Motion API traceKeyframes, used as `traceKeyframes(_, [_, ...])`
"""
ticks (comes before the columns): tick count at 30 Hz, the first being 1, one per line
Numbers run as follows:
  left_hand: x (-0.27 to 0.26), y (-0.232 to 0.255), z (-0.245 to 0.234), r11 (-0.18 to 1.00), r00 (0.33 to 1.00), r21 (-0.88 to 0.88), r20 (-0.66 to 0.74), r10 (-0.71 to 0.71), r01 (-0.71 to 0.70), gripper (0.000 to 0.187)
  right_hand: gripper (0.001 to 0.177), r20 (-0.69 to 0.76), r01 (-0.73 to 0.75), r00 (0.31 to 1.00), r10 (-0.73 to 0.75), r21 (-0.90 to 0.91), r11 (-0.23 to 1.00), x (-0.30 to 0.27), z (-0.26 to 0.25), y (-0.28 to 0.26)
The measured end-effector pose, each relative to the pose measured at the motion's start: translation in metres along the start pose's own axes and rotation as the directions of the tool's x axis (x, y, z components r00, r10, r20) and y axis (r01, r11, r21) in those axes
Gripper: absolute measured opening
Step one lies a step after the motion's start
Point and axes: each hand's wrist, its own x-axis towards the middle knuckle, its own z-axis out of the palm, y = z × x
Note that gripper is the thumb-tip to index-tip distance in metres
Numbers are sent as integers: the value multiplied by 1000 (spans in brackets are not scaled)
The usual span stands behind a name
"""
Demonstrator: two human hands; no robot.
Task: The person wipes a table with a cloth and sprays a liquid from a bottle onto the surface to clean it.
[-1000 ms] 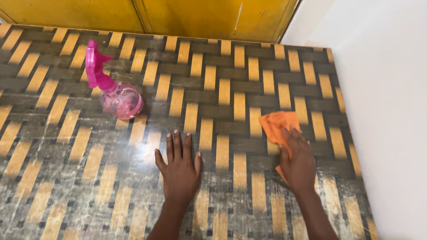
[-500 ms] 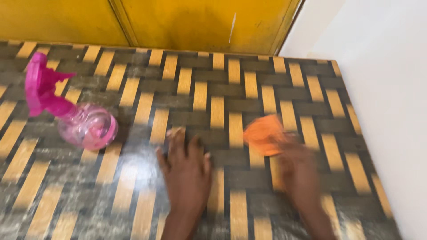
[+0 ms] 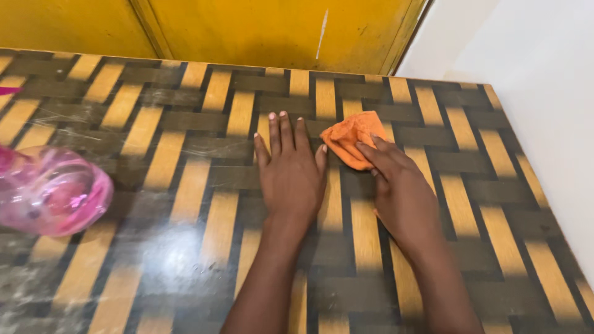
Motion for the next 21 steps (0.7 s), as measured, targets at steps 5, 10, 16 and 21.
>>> traceKeyframes(5, [1, -6, 12, 997, 997, 52, 62, 53, -56, 70, 47, -227, -174, 964, 141, -135, 975, 1, -26, 99])
traceKeyframes(10, [7, 6, 7, 994, 994, 105, 106, 14, -25, 72, 45, -348, -457, 874, 339, -351, 818, 4, -33, 136])
traceKeyframes(16, [4, 16, 15, 995, 998, 97, 68, 4, -10, 65, 43, -249, -184, 963, 103, -326, 927, 35, -6, 76])
traceKeyframes(21, [4, 15, 15, 998, 1000, 53, -9, 27, -27, 64, 48, 29, -134, 991, 133, 65, 989, 28, 11, -10])
